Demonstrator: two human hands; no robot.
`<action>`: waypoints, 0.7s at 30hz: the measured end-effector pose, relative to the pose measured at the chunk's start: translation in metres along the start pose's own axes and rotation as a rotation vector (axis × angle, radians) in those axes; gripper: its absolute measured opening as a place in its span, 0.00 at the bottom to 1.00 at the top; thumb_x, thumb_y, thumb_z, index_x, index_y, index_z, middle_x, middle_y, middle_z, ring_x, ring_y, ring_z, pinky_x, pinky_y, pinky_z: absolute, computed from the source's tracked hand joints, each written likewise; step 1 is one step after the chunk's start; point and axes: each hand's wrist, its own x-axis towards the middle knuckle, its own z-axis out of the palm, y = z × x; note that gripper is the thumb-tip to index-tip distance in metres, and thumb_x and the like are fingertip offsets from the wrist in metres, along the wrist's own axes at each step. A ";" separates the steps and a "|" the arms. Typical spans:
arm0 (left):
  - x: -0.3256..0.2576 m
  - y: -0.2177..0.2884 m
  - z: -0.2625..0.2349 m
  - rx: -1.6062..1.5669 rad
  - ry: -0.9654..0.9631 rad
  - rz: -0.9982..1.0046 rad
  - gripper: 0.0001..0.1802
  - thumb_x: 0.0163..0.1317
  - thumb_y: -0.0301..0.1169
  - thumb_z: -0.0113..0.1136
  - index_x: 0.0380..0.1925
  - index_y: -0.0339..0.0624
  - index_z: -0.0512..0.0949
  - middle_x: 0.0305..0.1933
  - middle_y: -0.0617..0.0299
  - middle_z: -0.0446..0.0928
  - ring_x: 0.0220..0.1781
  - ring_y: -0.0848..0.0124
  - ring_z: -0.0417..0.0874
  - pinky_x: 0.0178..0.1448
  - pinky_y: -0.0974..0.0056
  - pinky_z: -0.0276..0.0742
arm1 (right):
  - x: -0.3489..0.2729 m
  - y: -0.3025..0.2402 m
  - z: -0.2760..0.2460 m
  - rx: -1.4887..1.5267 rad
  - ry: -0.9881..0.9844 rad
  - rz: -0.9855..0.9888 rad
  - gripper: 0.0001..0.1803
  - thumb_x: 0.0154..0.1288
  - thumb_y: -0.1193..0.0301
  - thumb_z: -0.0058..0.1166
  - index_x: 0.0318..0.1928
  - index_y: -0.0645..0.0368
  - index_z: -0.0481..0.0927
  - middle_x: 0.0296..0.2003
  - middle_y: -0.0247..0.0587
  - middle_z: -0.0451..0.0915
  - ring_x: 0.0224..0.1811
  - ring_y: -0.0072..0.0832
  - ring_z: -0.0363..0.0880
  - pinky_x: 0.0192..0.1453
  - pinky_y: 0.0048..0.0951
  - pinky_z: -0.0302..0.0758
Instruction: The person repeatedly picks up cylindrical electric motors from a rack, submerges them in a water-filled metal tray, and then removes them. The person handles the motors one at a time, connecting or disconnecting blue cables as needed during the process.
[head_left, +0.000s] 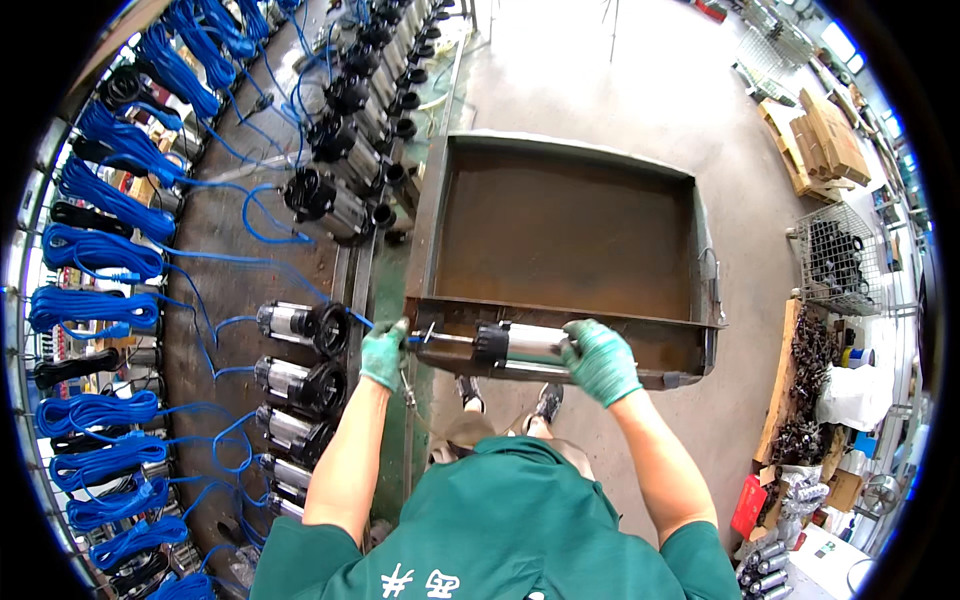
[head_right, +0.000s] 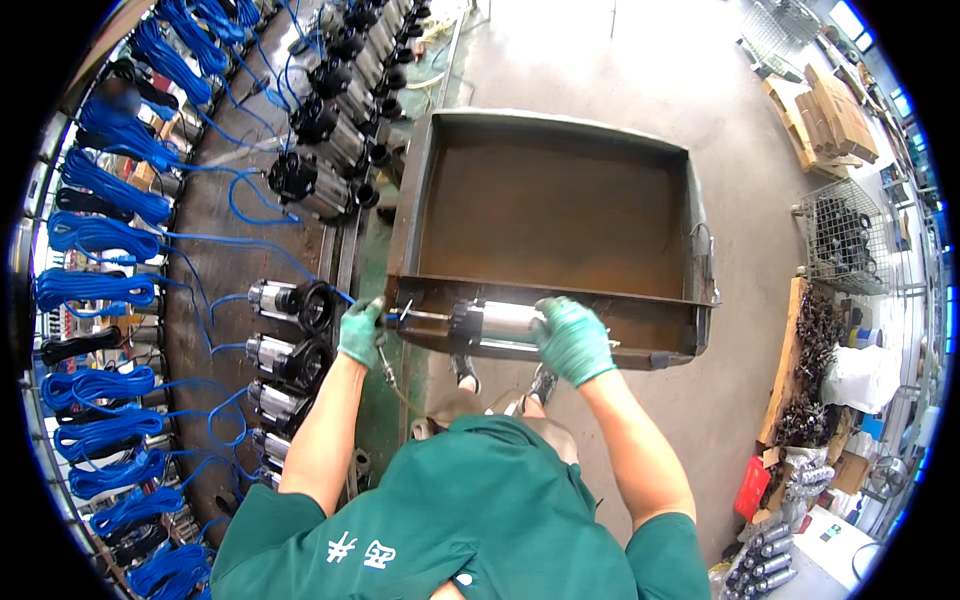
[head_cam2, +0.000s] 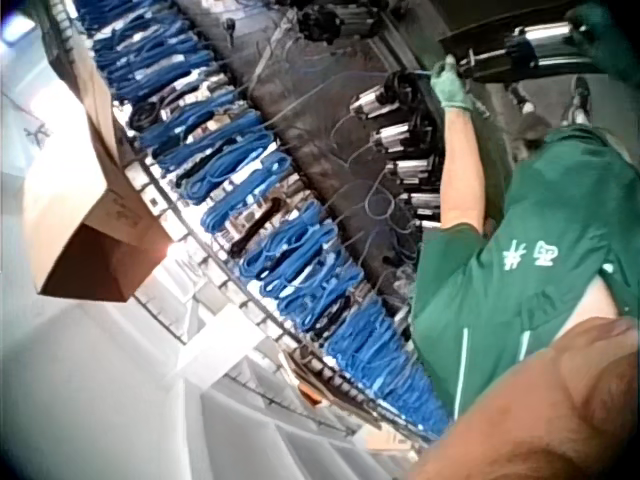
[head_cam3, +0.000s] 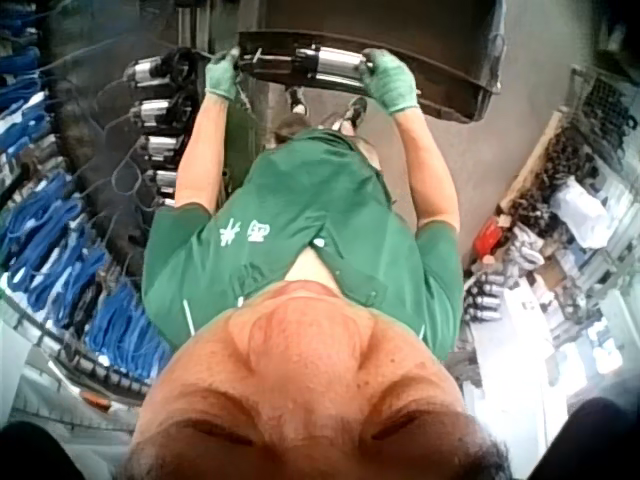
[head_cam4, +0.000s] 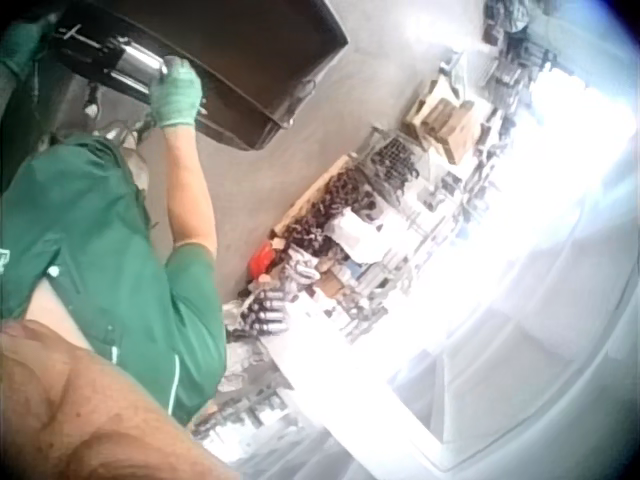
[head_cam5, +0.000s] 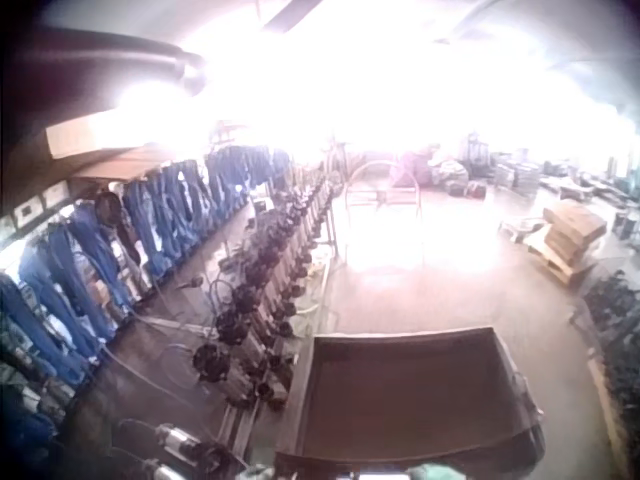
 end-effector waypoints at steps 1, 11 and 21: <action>0.002 0.001 -0.002 -0.032 -0.037 -0.003 0.10 0.73 0.40 0.69 0.37 0.47 0.81 0.23 0.68 0.75 0.14 0.79 0.66 0.16 0.70 0.59 | 0.002 0.005 0.002 -0.019 0.027 -0.029 0.10 0.63 0.68 0.65 0.43 0.57 0.87 0.38 0.49 0.87 0.43 0.48 0.87 0.51 0.46 0.83; 0.023 -0.003 -0.008 -0.007 -0.239 -0.210 0.19 0.78 0.52 0.60 0.38 0.49 0.81 0.25 0.66 0.76 0.14 0.79 0.65 0.17 0.71 0.57 | 0.007 0.008 0.016 0.053 0.050 0.160 0.07 0.67 0.68 0.64 0.42 0.55 0.88 0.38 0.50 0.88 0.37 0.48 0.89 0.43 0.42 0.85; 0.029 0.008 -0.004 0.022 -0.308 -0.291 0.21 0.79 0.50 0.59 0.35 0.45 0.81 0.25 0.63 0.78 0.13 0.80 0.66 0.17 0.71 0.58 | 0.011 0.005 0.018 0.040 0.044 0.183 0.07 0.68 0.69 0.63 0.43 0.57 0.87 0.38 0.51 0.88 0.38 0.50 0.88 0.44 0.41 0.84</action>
